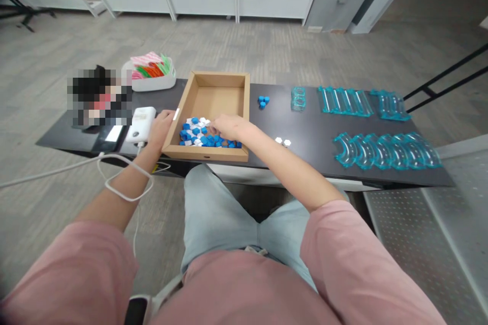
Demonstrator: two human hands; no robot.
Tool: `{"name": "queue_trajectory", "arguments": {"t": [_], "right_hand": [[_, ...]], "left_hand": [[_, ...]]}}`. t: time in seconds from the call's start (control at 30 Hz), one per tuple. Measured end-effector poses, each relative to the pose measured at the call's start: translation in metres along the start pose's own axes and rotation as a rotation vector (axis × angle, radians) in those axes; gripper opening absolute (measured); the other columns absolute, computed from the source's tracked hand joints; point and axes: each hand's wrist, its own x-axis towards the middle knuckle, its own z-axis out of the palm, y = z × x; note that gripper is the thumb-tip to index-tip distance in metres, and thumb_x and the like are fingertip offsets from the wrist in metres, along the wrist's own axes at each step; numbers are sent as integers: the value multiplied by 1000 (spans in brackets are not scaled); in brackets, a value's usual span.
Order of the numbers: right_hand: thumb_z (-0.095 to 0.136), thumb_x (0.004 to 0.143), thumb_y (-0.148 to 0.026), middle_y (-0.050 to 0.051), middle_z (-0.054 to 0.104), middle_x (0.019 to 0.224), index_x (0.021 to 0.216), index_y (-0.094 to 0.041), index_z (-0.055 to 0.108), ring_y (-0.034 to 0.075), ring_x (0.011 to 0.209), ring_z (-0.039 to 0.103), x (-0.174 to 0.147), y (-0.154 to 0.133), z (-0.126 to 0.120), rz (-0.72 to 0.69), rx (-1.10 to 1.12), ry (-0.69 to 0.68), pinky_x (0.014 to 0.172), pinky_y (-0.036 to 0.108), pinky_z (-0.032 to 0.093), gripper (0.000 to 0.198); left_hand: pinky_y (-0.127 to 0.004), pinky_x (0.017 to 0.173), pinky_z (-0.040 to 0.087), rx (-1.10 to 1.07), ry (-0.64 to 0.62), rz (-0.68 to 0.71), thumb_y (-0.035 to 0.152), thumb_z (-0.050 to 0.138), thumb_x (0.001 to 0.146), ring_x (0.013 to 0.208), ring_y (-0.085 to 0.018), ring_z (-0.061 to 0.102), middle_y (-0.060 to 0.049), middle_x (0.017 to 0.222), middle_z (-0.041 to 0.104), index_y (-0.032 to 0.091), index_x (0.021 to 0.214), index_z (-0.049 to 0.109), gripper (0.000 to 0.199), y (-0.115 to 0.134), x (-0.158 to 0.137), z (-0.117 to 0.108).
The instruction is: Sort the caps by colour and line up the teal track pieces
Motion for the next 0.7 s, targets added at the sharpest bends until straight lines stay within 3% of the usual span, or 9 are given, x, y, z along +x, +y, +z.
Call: {"name": "queue_trajectory", "arguments": {"t": [0.3, 0.43, 0.53, 0.6, 0.7], "right_hand": [[76, 88, 4, 10, 86, 123, 120, -22, 88, 26, 103, 78, -9, 14, -1, 92, 28, 76, 91, 34, 56, 43], [71, 98, -5, 8, 85, 115, 127, -21, 86, 27, 107, 77, -18, 21, -8, 54, 173, 265, 102, 38, 58, 37], [75, 103, -19, 7, 83, 113, 126, -24, 85, 26, 106, 76, -32, 34, -16, 69, 335, 437, 100, 39, 60, 26], [82, 101, -29, 6, 82, 113, 125, -25, 85, 25, 103, 75, -46, 49, -19, 109, 461, 546, 96, 39, 61, 24], [91, 91, -37, 5, 80, 113, 124, -24, 83, 23, 100, 72, -74, 78, -18, 190, 635, 655, 95, 40, 63, 37]], "left_hand": [[-42, 119, 59, -6, -29, -2, 13, 53, 112, 145, -37, 72, -22, 157, 75, 20, 151, 81, 49, -3, 1, 1], [-44, 123, 54, -2, -93, 9, 15, 50, 120, 150, -37, 68, -23, 167, 71, 14, 161, 76, 49, 0, -1, -6], [-45, 122, 53, 5, -120, 8, 15, 48, 122, 148, -36, 67, -24, 169, 69, 9, 165, 72, 49, 1, -1, -9], [-44, 121, 53, 8, -120, 6, 16, 50, 123, 146, -35, 67, -24, 168, 69, 8, 164, 72, 47, 0, -1, -9], [-43, 121, 54, 6, -110, 13, 16, 52, 122, 145, -35, 68, -24, 168, 70, 8, 163, 72, 46, -1, 0, -7]]}}
